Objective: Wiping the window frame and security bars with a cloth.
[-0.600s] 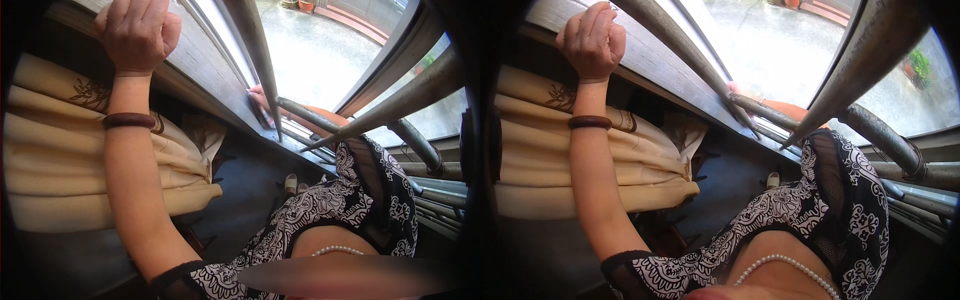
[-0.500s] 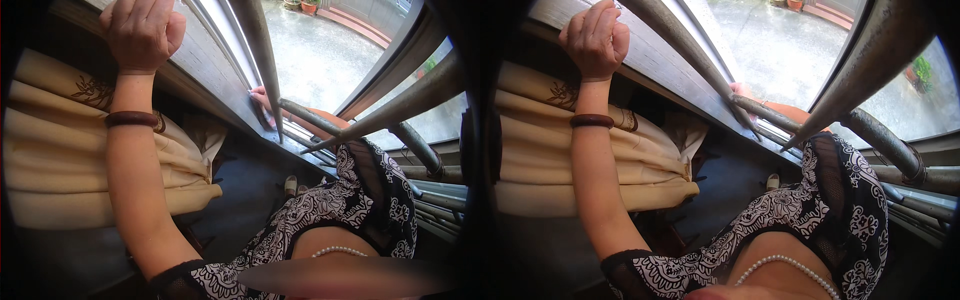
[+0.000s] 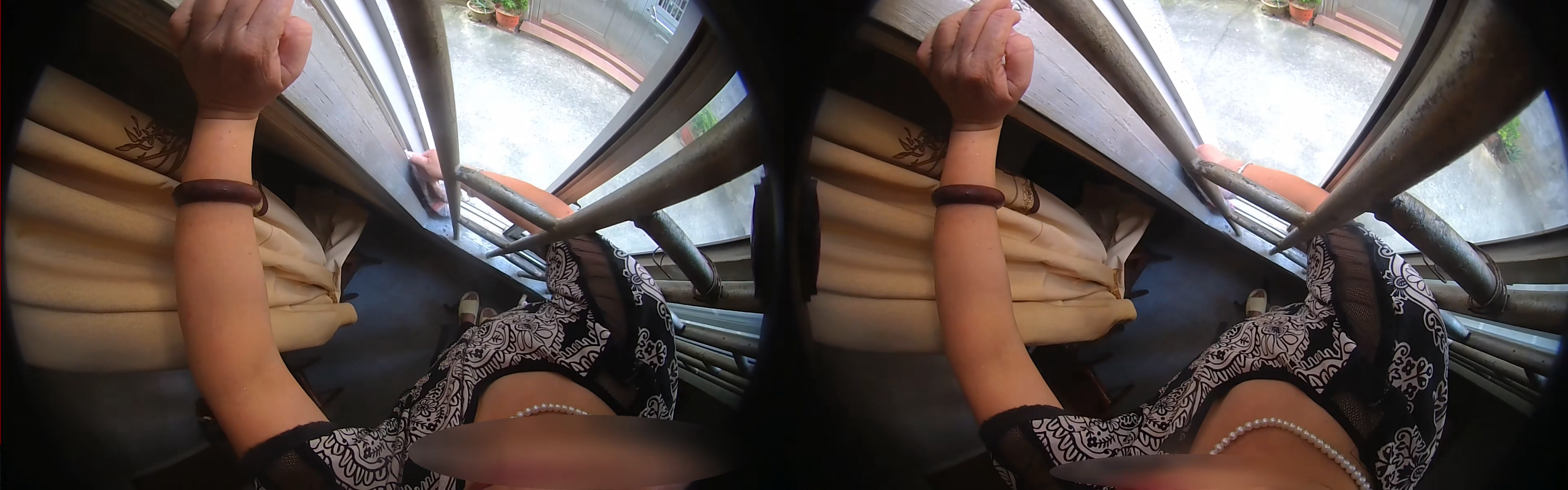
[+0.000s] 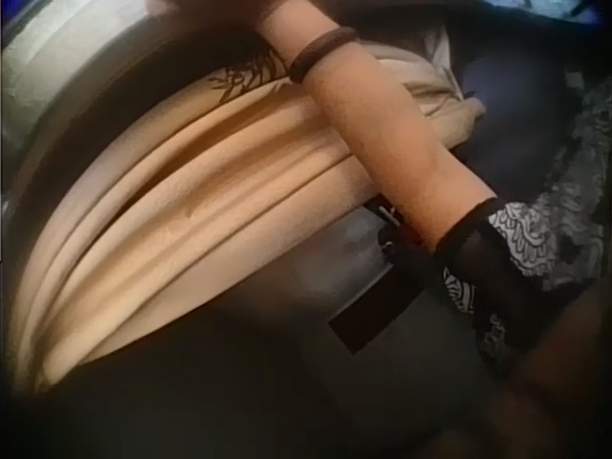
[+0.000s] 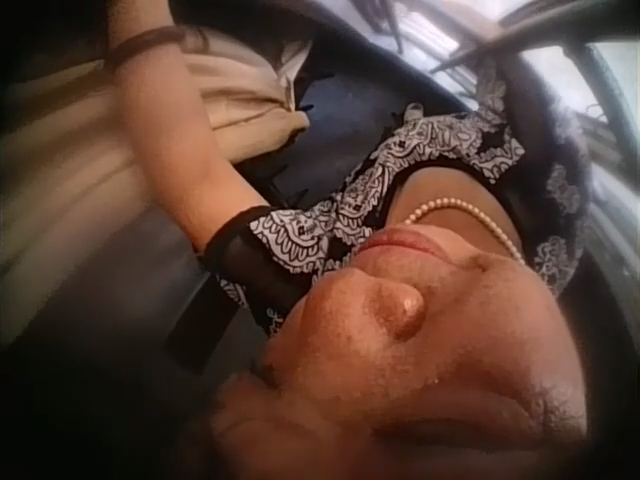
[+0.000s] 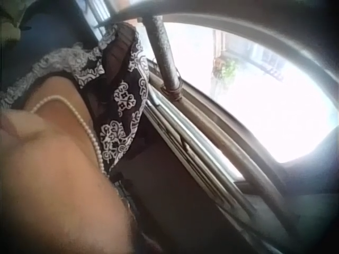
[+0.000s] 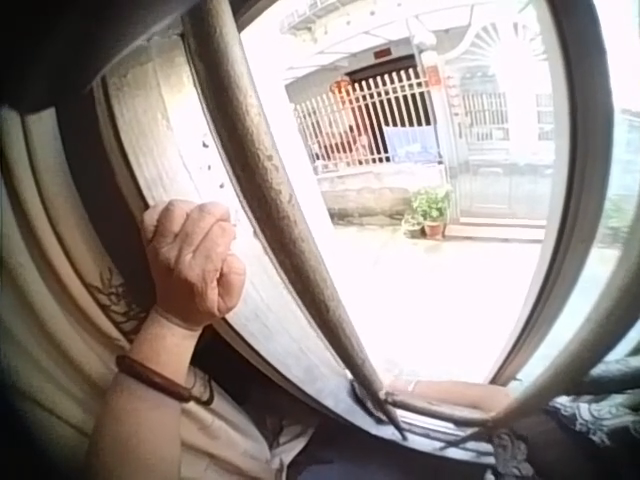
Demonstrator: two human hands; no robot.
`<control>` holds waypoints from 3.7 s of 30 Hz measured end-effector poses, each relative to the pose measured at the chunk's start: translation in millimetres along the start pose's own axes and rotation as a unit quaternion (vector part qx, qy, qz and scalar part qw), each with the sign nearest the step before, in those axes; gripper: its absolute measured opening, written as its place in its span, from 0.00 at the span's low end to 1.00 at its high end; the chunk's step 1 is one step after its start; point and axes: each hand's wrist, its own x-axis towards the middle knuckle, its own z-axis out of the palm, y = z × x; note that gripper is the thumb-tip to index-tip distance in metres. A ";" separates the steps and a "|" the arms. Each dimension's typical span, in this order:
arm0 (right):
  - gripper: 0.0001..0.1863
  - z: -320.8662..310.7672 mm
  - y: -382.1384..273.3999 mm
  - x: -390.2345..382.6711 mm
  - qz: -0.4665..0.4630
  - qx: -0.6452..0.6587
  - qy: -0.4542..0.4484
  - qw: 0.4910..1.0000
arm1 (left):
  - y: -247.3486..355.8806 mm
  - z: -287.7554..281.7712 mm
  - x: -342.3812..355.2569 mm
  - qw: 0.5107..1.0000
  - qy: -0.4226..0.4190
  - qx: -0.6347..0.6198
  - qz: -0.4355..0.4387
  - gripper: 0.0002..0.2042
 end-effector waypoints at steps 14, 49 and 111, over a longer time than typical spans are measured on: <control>0.11 24.2 28.9 -4.8 0.052 0.023 -0.029 0.998 | -13.0 -2.1 -20.1 0.998 -0.053 0.021 -0.026 0.06; 0.13 -169.7 -270.1 -133.5 -0.227 0.270 0.023 0.935 | 27.6 -11.5 83.4 0.995 -0.090 0.013 -0.039 0.06; 0.09 -201.7 -466.5 -114.9 -0.678 -0.156 0.293 0.655 | 8.7 -12.0 40.0 0.996 -0.073 0.002 -0.049 0.04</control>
